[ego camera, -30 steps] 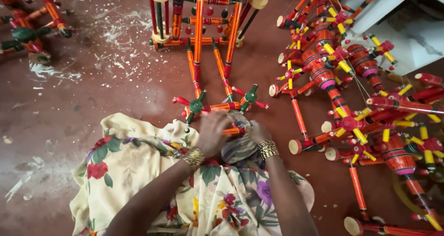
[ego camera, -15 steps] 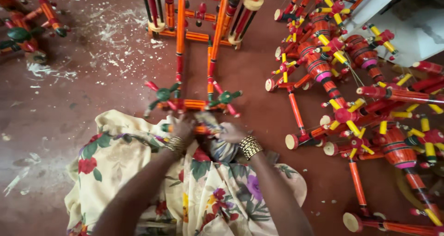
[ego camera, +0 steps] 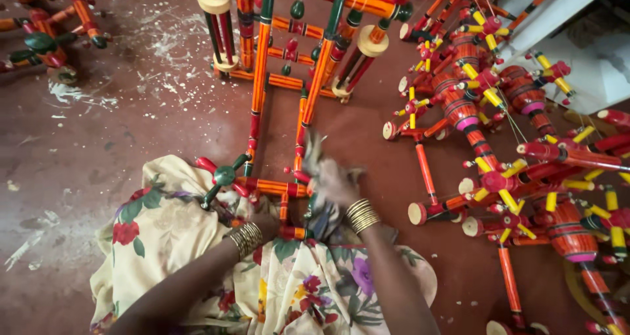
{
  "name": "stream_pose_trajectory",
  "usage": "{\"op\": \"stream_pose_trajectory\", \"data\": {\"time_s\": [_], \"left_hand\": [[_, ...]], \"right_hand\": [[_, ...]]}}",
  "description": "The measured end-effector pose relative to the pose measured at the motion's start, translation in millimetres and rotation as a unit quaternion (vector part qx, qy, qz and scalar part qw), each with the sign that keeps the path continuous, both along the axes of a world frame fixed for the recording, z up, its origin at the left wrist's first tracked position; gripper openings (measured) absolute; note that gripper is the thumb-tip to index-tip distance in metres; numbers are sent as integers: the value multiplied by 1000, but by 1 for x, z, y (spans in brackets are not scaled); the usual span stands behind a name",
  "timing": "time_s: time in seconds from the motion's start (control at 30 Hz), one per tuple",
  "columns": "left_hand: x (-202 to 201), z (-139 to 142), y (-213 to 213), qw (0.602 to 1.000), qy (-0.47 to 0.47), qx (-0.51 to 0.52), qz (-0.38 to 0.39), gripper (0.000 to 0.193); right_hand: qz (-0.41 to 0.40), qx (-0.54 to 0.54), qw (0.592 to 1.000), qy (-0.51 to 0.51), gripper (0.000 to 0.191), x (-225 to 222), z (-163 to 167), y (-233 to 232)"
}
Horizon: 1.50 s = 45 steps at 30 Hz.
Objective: The person sits on the floor and wipes painted wooden toy assemblies with a cloth, turning and repositioning the parts to clean different sides, then sets the wiped pieces aside and reaches for the next assembly.
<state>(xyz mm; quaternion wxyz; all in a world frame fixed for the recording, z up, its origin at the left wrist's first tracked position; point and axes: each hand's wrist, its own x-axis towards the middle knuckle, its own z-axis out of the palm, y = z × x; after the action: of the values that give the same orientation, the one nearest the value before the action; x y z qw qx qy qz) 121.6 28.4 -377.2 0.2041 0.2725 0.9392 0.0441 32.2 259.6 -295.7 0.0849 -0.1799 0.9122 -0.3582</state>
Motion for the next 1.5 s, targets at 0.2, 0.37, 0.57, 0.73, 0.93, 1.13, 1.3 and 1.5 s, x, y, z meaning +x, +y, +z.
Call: {"op": "stream_pose_trajectory", "data": {"time_s": [0.2, 0.37, 0.57, 0.73, 0.93, 1.13, 1.3, 1.5], "left_hand": [[-29, 49, -18, 980, -11, 164, 113, 46], [-66, 93, -58, 899, 384, 52, 203, 62], [-62, 62, -86, 958, 214, 126, 142, 21], [-64, 44, -86, 949, 241, 145, 142, 24], [-63, 57, -88, 944, 235, 185, 137, 25], [-67, 66, -84, 955, 210, 166, 127, 29], [-65, 69, -84, 960, 179, 169, 130, 29], [-64, 70, -83, 953, 208, 174, 133, 28]], "right_hand": [[123, 130, 981, 73, 78, 8, -10, 26], [-129, 274, 947, -110, 53, 16, 66, 76], [-145, 55, 869, 469, 57, -38, 199, 71], [-110, 26, 829, 547, 43, -163, 257, -9], [-150, 142, 841, 500, 92, -221, 171, -101], [-147, 145, 959, 196, 72, -156, 32, -98], [30, 316, 948, -20, 81, -113, -8, -79], [-4, 305, 939, 160, 69, -137, 74, -87]]}}
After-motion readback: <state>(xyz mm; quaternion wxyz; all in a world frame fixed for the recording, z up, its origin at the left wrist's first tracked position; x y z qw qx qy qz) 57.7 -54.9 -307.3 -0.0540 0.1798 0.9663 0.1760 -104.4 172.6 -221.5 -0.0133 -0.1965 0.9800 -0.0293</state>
